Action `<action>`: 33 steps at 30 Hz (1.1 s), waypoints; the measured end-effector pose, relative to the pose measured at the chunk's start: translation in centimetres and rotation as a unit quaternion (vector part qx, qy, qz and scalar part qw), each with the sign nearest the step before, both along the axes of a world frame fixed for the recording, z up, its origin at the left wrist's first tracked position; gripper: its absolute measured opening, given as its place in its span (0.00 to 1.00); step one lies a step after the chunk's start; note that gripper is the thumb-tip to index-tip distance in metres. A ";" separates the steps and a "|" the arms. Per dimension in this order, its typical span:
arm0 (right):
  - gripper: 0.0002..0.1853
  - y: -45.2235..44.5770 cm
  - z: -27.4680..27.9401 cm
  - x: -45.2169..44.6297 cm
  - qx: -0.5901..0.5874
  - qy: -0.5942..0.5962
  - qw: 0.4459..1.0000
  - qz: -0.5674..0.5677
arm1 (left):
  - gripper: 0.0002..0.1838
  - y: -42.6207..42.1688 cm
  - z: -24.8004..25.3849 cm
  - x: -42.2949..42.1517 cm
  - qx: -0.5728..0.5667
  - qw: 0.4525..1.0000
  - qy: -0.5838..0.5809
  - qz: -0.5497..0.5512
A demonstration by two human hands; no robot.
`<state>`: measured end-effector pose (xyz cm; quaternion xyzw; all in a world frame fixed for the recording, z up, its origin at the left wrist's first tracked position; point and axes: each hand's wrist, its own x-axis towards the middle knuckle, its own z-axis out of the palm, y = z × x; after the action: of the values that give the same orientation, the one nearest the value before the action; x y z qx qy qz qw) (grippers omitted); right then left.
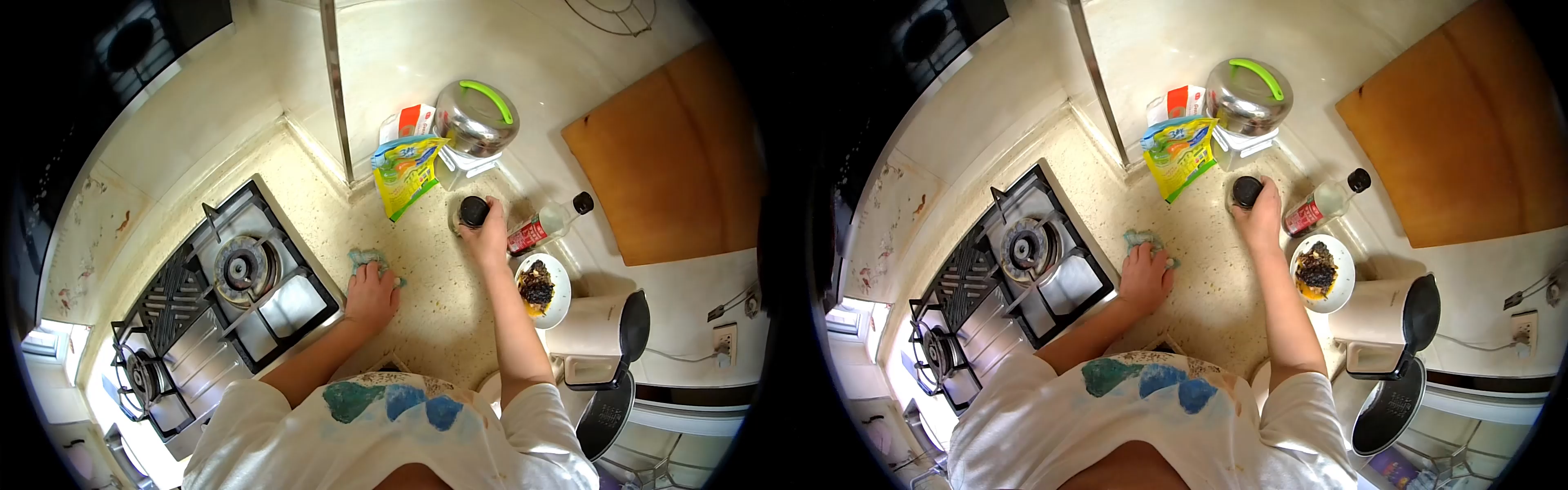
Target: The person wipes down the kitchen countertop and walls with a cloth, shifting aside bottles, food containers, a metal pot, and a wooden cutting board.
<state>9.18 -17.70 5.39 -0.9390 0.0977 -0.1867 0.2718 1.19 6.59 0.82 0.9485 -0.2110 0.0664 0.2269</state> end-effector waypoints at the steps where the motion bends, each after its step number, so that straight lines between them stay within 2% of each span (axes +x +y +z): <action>1: 0.38 0.1 -0.9 -0.1 0.073 -0.027 0.997 0.011 | 0.16 0.1 -0.1 0.2 -0.030 1.000 0.001 -0.007; 2: 0.37 0.5 -1.4 -0.2 0.146 -0.056 0.987 0.022 | 0.15 0.3 -0.2 0.5 -0.059 0.998 0.001 -0.013; 3: 0.37 0.7 -1.8 -0.5 0.153 -0.057 0.986 0.019 | 0.15 0.2 -0.3 1.1 -0.053 0.998 0.000 -0.016; 5: 0.35 1.2 -2.3 -1.0 0.264 -0.079 0.961 0.019 | 0.15 -0.9 -0.4 3.0 -0.263 0.964 0.023 0.005; 6: 0.34 1.8 -2.4 -1.2 0.280 -0.109 0.954 0.029 | 0.15 -1.9 0.9 4.1 -0.259 0.966 0.022 0.001; 8: 0.34 2.6 -3.1 -1.9 0.330 -0.086 0.935 0.093 | 0.15 -4.4 3.6 5.8 -0.320 0.942 -0.052 -0.088; 9: 0.33 2.8 -3.8 -2.0 0.340 -0.081 0.929 0.122 | 0.15 -5.6 5.1 6.5 -0.319 0.942 -0.049 -0.089; 10: 0.30 2.6 -3.4 -2.9 0.293 -0.039 0.946 0.133 | 0.16 -6.9 6.6 7.1 -0.237 0.957 -0.094 -0.141; 11: 0.28 3.3 -3.7 -2.7 0.342 -0.062 0.928 0.136 | 0.16 -7.9 7.2 7.7 -0.154 0.959 -0.138 -0.191; 12: 0.26 3.1 -3.6 -2.9 0.321 -0.035 0.940 0.109 | 0.16 -8.5 7.1 8.1 -0.154 0.960 -0.135 -0.192; 14: 0.25 2.6 -3.8 -2.6 0.301 -0.008 0.950 0.082 | 0.16 -9.4 6.4 9.1 -0.164 0.971 -0.054 -0.168; 17: 0.26 2.5 -4.6 -2.4 0.298 -0.008 0.952 0.065 | 0.17 -10.1 4.5 11.0 -0.196 0.970 -0.013 -0.143; 18: 0.26 2.7 -4.4 -2.4 0.306 -0.043 0.948 0.079 | 0.17 -10.2 3.9 11.7 -0.194 0.970 -0.011 -0.142; 20: 0.27 2.9 -4.6 -2.3 0.315 -0.078 0.941 0.093 | 0.17 -10.2 3.4 12.6 -0.285 0.948 0.028 -0.137; 21: 0.28 3.0 -5.1 -2.3 0.320 -0.075 0.942 0.074 | 0.17 -10.1 3.4 12.9 -0.284 0.949 0.027 -0.135; 23: 0.29 3.2 -5.0 -2.6 0.328 -0.074 0.940 0.056 | 0.17 -9.4 3.6 13.4 -0.344 0.922 0.173 -0.043; 24: 0.31 3.2 -4.0 -3.3 0.306 -0.055 0.949 0.062 | 0.17 -8.4 2.7 13.4 -0.343 0.923 0.170 -0.044; 26: 0.36 2.5 -4.2 -3.9 0.277 -0.040 0.959 0.053 | 0.19 -6.7 0.0 13.7 -0.417 0.876 0.241 0.040; 27: 0.37 2.5 -5.0 -4.6 0.280 -0.054 0.958 0.022 | 0.19 -7.1 -0.5 13.2 -0.412 0.880 0.235 0.032; 28: 0.38 2.5 -4.5 -5.2 0.276 -0.058 0.959 -0.004 | 0.19 -7.7 -1.3 12.0 -0.335 0.939 0.071 -0.039; 29: 0.38 2.5 -3.9 -5.9 0.271 -0.058 0.960 -0.028 | 0.19 -8.5 -1.4 11.3 -0.246 0.959 -0.094 -0.107; 30: 0.38 2.5 -4.4 -6.3 0.273 -0.057 0.960 -0.030 | 0.19 -9.3 -1.4 11.3 -0.245 0.959 -0.091 -0.108; 32: 0.38 2.2 -5.3 -6.8 0.286 -0.111 0.949 -0.073 | 0.20 -11.0 -1.3 11.7 -0.154 0.974 -0.006 -0.167; 33: 0.38 2.1 -5.2 -6.9 0.285 -0.111 0.949 -0.073 | 0.20 -12.2 -1.9 12.9 -0.154 0.974 -0.006 -0.168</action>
<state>2.24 -15.60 0.20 -0.7860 0.1841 -0.2732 0.5232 14.06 -5.60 -1.08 0.8527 -0.3556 0.0649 0.3771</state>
